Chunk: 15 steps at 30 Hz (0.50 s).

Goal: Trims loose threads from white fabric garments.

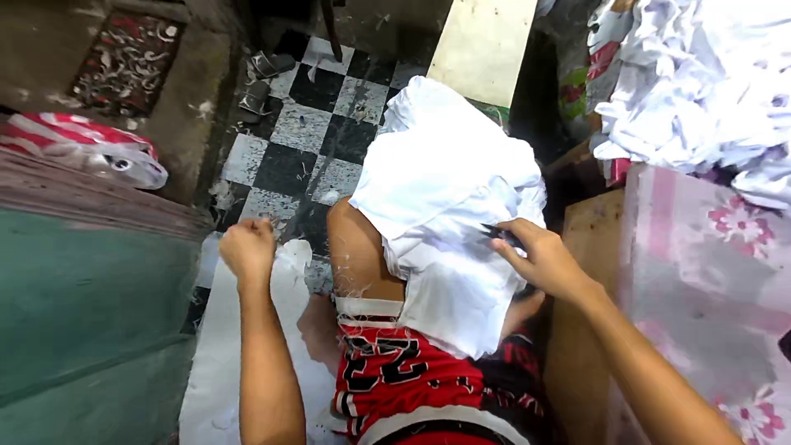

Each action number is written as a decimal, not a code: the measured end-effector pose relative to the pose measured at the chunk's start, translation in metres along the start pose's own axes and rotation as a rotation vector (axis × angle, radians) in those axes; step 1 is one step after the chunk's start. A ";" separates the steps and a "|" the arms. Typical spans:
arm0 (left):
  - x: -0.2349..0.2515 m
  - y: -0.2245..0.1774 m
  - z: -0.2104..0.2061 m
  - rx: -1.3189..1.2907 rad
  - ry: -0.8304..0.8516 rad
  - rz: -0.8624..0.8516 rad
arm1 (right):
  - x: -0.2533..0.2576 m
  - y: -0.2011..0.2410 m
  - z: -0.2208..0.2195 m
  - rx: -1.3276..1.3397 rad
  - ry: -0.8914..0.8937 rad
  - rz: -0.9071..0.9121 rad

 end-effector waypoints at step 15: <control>-0.055 -0.100 -0.046 -0.613 0.192 0.160 | -0.017 0.028 -0.054 0.155 0.105 -0.074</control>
Point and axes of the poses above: each hand's wrist, its own x-axis towards the middle knuckle, its own z-axis out of the back of the hand, y = z × x, the point moved 3 cm from there along x, towards the middle knuckle, and after that the axes turned 6 degrees about -y, right-handed, at the moved point
